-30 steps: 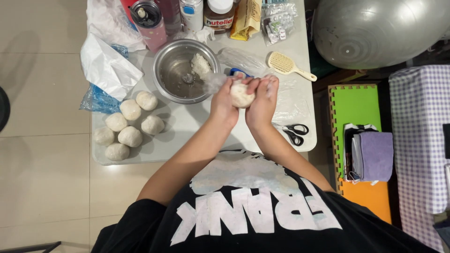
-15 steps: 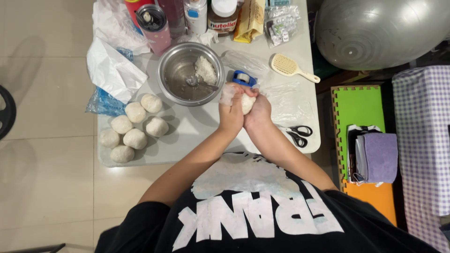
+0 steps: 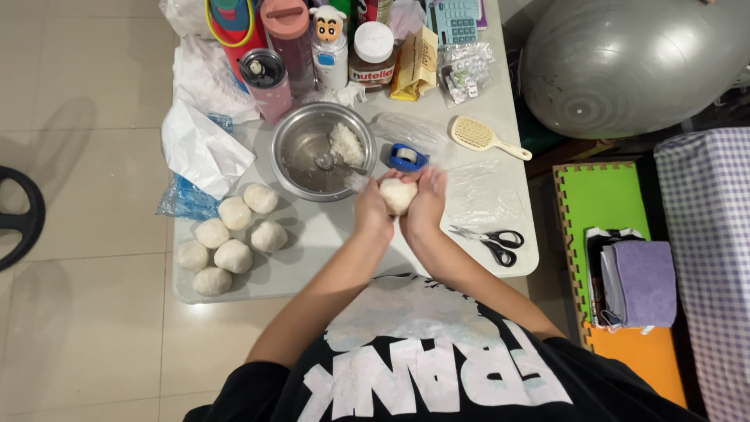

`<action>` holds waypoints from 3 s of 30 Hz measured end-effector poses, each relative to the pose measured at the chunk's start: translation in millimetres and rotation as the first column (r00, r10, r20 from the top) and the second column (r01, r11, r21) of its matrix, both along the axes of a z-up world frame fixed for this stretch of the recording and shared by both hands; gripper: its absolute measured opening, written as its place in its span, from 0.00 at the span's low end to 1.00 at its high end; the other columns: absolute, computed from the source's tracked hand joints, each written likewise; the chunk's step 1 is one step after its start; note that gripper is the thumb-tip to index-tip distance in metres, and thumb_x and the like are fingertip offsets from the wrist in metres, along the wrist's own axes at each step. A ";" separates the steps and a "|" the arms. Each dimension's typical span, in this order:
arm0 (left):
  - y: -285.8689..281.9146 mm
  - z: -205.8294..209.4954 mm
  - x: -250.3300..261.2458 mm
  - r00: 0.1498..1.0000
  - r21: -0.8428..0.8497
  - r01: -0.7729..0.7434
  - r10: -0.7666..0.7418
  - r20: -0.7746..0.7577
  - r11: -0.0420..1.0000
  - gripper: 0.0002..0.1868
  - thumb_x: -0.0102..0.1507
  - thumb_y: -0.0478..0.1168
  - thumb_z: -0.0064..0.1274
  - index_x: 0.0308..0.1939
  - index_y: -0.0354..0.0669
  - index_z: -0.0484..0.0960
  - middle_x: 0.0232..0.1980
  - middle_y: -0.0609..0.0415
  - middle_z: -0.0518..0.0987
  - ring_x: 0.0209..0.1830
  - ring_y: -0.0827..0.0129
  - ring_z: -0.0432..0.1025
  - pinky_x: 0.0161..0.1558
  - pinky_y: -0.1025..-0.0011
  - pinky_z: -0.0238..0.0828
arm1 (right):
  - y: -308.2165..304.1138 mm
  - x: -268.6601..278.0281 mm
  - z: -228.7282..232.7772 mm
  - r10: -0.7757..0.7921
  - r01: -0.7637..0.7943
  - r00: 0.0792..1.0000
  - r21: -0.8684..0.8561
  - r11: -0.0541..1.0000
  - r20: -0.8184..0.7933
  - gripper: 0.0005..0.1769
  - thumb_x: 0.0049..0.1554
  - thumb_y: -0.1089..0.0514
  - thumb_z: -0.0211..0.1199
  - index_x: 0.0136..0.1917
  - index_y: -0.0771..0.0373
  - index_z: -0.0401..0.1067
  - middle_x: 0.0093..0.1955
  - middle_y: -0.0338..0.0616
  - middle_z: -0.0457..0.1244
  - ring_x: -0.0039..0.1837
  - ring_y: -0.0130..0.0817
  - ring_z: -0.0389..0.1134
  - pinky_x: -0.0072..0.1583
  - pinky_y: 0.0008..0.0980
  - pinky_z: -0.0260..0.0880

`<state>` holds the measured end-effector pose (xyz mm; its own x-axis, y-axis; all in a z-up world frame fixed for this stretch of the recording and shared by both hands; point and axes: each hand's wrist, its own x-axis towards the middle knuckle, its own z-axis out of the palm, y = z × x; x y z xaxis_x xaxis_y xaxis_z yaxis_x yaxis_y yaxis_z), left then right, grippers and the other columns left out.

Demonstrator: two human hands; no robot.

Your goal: The person scoops rice from a bowl into a small cup, presses it into a ball, and places it onto a plastic sheet. They then wrap the rice ball in the plastic, secure it with tape, and set it aside with other rice balls.

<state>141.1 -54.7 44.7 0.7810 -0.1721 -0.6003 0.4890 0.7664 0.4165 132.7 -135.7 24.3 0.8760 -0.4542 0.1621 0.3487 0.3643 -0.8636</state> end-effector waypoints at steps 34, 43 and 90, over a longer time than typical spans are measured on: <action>35.7 -0.2 -15.7 0.758 0.448 -0.118 -0.211 0.617 0.886 0.16 0.75 0.49 0.26 0.47 0.38 0.57 0.57 0.32 0.80 0.40 0.60 0.78 0.39 0.64 0.78 | -19.3 -28.3 94.9 0.224 -0.590 0.756 -0.492 0.640 -0.615 0.16 0.69 0.60 0.43 0.69 0.59 0.58 0.38 0.55 0.67 0.34 0.38 0.70 0.37 0.35 0.71; 35.3 -48.4 -19.6 0.945 0.444 0.154 -0.262 0.194 0.883 0.19 0.77 0.48 0.35 0.50 0.36 0.75 0.48 0.43 0.77 0.44 0.63 0.73 0.47 0.63 0.72 | -35.1 -21.7 72.8 0.166 -0.185 0.979 -0.850 0.494 -0.117 0.16 0.70 0.64 0.44 0.71 0.61 0.57 0.44 0.53 0.70 0.45 0.42 0.75 0.49 0.39 0.75; 34.2 40.1 -18.9 0.890 0.362 0.161 -0.293 0.349 0.918 0.23 0.74 0.51 0.34 0.50 0.35 0.77 0.41 0.47 0.81 0.34 0.66 0.80 0.31 0.69 0.79 | -35.3 -2.6 126.7 0.064 -0.262 0.951 -0.679 0.686 -0.302 0.14 0.72 0.57 0.46 0.48 0.64 0.69 0.35 0.34 0.56 0.39 0.22 0.54 0.41 0.25 0.58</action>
<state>122.2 -20.5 84.7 0.9236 -0.2276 -0.3087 0.3808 0.4496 0.8080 130.0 -171.0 151.1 0.9787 -0.1380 0.1522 0.0948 -0.3543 -0.9303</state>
